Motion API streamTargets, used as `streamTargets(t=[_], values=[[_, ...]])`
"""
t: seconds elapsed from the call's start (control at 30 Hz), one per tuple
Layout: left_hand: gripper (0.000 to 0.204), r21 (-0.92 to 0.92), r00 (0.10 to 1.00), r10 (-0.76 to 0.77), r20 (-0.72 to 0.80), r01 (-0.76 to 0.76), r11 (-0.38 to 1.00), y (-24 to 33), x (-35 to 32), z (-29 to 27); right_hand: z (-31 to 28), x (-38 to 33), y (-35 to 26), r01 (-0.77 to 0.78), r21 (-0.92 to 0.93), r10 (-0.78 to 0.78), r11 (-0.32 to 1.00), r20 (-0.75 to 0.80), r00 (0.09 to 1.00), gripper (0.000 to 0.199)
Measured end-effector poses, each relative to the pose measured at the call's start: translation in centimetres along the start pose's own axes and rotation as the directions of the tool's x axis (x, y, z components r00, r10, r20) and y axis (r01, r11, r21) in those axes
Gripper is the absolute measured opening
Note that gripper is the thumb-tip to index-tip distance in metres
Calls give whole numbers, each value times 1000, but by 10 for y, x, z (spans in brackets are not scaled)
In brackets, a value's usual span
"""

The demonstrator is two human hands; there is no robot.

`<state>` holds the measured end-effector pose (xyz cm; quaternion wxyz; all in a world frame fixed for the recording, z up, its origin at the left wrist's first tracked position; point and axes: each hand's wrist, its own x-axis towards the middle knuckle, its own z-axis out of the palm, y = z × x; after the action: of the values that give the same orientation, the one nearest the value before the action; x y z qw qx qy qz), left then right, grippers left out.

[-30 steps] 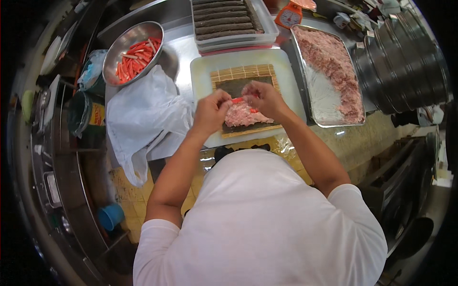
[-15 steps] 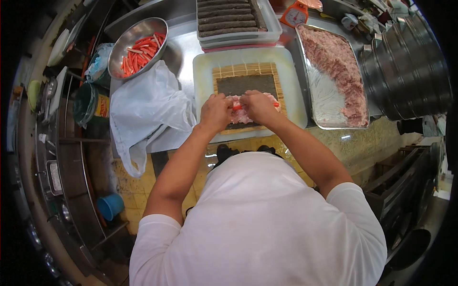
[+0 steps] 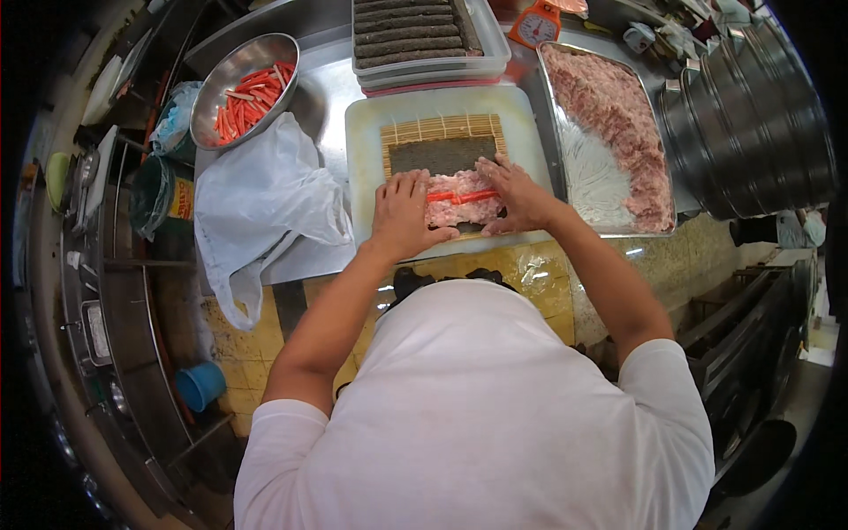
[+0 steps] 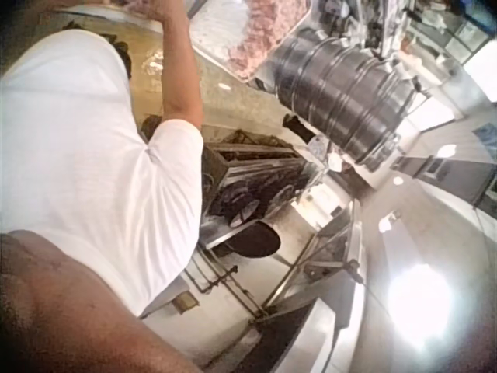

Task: The person prepares a sushi roll by placing a sheet of seaweed on a bamboo mat, spreading a layer of minced meat over it by hand, adding strips of crab sticks, and then using the mat to roll the assembly into a cylinder.

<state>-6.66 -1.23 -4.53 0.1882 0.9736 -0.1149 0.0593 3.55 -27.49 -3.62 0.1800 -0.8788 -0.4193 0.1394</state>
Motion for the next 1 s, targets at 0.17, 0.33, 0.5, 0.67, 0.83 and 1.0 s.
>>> streamTargets(t=[0.17, 0.33, 0.5, 0.67, 0.83, 1.0], values=[[107, 16, 998, -36, -50, 36, 999, -3, -5, 14, 10, -2, 9, -9, -25, 10, 1000, 22, 1000, 96], [90, -62, 992, 19, -125, -27, 998, -6, -3, -20, -13, -6, 11, -8, 202, 7, 979, 6, 1000, 78], [45, -117, 996, 11, 83, -1, 993, -20, -29, -51, -13, -6, 11, 5, 190, 31, 982, -189, 982, 61], [29, -149, 988, 88, 129, -69, 986, -19, -48, -42, -14, 3, -1, -138, 251, 143, 958, -2, 990, 33], [21, -57, 983, 175, 50, -172, 983, -16, -53, -28, -7, 4, -5, 34, 173, -13, 984, -119, 993, 49], [19, 12, 984, 159, 86, -160, 987, -13, -40, -33, 6, 9, -33, 148, -99, -151, 984, -24, 988, 98]])
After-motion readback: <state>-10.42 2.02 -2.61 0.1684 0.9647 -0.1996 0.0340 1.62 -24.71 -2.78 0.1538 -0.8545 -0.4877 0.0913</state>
